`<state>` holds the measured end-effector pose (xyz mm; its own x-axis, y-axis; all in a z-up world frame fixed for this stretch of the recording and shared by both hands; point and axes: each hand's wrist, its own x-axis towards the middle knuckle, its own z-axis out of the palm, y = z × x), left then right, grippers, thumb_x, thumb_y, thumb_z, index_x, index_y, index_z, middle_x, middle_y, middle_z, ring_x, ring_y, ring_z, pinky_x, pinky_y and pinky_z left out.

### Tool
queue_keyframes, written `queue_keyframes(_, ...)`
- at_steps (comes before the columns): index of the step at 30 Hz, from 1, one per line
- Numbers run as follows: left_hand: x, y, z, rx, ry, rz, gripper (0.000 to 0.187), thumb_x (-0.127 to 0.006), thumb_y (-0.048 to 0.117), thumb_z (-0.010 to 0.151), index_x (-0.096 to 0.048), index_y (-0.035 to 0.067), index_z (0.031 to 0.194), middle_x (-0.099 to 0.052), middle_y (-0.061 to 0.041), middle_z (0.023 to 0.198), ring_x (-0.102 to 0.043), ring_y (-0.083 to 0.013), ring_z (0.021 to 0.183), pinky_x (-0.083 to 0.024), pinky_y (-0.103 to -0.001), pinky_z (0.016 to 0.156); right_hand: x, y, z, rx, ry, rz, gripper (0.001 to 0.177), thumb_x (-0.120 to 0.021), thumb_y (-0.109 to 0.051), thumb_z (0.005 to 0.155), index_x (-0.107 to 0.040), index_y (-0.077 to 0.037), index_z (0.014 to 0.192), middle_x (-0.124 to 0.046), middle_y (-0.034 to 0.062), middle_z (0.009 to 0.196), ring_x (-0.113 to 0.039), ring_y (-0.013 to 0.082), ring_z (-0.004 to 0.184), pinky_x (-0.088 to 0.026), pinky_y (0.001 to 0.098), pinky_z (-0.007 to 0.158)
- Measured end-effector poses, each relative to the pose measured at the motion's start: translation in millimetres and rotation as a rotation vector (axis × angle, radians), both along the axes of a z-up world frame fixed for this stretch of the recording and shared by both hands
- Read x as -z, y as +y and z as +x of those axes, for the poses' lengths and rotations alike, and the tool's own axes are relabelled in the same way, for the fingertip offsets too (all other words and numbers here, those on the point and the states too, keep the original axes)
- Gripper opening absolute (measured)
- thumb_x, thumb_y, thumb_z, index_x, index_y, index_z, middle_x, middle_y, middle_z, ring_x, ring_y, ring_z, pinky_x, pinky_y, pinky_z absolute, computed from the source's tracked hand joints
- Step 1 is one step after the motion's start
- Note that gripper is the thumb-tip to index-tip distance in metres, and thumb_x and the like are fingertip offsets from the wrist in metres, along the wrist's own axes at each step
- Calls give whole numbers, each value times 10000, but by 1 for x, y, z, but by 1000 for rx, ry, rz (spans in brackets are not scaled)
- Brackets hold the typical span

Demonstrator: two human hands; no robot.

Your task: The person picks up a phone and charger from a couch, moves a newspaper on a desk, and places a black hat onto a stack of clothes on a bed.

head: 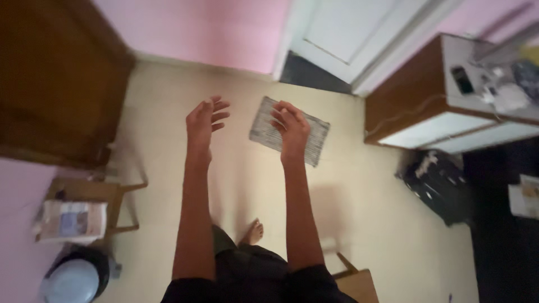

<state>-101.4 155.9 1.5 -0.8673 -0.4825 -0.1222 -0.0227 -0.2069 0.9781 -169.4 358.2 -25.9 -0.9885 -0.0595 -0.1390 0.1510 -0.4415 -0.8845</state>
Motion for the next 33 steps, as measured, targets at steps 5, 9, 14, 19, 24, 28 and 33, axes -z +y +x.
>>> queue_keyframes(5,-1,55,-34,153,-15,-6,527,-469,453,1042,-641,47,1331,-762,-91,1171,-724,-187,985,-569,-329,836,-1,64,-7,122,-5,-58,226,-646,-155,991,-699,-46,1182,-741,92,1124,-702,207,1008,-568,350,869)
queue_keyframes(9,1,94,-66,283,-35,27,510,-483,436,1045,-655,45,1323,-755,-95,1149,-706,-188,963,-550,-332,819,0,106,-16,250,-40,-44,247,-654,-168,968,-696,-36,1172,-728,66,1093,-689,202,983,-552,341,838)
queue_keyframes(14,4,144,-109,410,-49,21,507,-485,438,1041,-666,54,1319,-759,-91,1163,-700,-181,961,-544,-328,825,4,160,-26,402,-8,-62,270,-641,-164,960,-694,-31,1188,-721,87,1074,-697,222,981,-553,353,839)
queue_keyframes(19,4,190,-159,565,-3,68,503,-513,425,1037,-661,35,1317,-767,-99,1168,-710,-182,981,-527,-326,840,-5,207,-41,542,-5,-58,267,-642,-149,960,-681,-21,1192,-722,99,1072,-681,228,991,-549,363,848)
queue_keyframes(24,-2,231,-208,681,-5,49,514,-516,426,1020,-672,39,1320,-772,-92,1158,-731,-181,974,-537,-307,830,-16,241,-56,682,4,-47,285,-633,-177,946,-694,-37,1187,-719,81,1049,-678,215,968,-545,357,830)
queue_keyframes(28,-7,260,-246,764,-27,67,483,-535,408,1019,-670,42,1306,-755,-94,1156,-726,-185,966,-541,-308,795,-19,254,-72,778,10,-54,267,-641,-177,943,-700,-33,1160,-716,78,1029,-675,203,938,-553,351,801)
queue_keyframes(33,-6,287,-272,857,-27,53,470,-538,389,1011,-659,49,1312,-774,-89,1151,-736,-188,972,-554,-311,806,-16,263,-82,856,7,-52,265,-643,-170,956,-709,-42,1179,-709,68,1022,-674,187,920,-548,331,785)
